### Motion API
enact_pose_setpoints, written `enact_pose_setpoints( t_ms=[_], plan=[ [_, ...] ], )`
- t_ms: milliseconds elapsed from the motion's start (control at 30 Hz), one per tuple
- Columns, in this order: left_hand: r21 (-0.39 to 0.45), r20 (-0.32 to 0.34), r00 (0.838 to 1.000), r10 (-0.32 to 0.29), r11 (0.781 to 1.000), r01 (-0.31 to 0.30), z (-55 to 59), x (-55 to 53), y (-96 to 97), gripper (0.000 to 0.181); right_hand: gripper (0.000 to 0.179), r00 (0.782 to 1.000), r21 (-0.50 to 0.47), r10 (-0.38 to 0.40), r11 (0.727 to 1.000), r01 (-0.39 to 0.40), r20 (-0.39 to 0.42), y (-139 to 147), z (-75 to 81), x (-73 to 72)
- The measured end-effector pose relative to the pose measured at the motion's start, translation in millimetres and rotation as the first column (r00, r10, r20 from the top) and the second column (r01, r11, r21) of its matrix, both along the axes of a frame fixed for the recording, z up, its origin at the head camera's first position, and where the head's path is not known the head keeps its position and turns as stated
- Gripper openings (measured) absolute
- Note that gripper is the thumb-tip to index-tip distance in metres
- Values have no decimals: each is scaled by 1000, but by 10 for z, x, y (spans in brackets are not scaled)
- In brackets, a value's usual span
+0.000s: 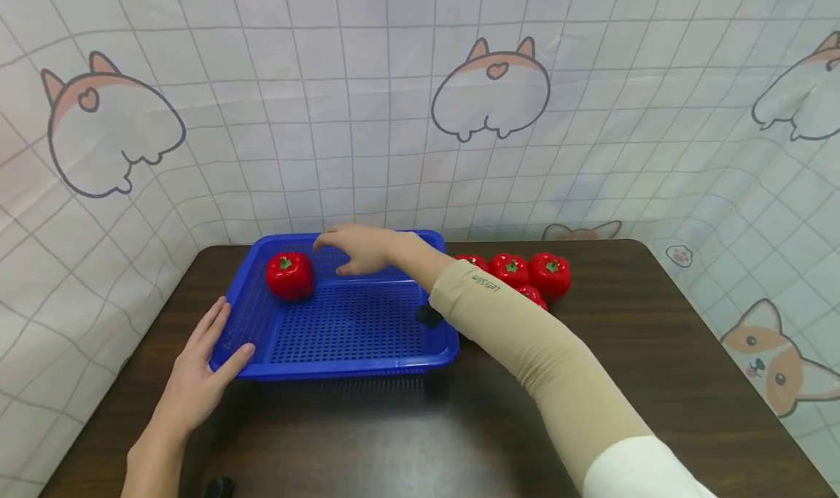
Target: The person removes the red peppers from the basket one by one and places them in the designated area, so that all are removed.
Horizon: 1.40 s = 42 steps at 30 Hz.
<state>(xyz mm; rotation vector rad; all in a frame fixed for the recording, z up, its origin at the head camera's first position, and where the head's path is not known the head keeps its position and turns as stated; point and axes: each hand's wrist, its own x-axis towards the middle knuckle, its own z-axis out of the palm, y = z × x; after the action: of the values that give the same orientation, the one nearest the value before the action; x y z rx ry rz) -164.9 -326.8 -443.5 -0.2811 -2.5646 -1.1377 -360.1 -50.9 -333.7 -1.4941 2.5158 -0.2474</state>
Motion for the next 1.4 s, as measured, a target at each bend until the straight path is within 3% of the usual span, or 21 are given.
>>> enact_pose_setpoints(
  t_ms=[300, 600, 933, 1400],
  plan=[
    [-15, -2, 1000, 0, 1000, 0, -14, 21, -38, 77, 69, 999, 46, -31, 998, 30, 20, -311, -167, 62],
    [-15, -3, 1000, 9, 1000, -9, -17, 15, -48, 77, 88, 995, 64, -77, 995, 72, 69, -507, -233, 110],
    [2, -24, 1000, -1, 1000, 1, -17, 22, -18, 77, 101, 993, 88, -117, 989, 116, 13, -647, -369, 85],
    [5, -1, 1000, 7, 1000, -7, -25, 13, 15, 77, 92, 992, 180, -122, 976, 125, -27, -733, -421, 147]
  ],
)
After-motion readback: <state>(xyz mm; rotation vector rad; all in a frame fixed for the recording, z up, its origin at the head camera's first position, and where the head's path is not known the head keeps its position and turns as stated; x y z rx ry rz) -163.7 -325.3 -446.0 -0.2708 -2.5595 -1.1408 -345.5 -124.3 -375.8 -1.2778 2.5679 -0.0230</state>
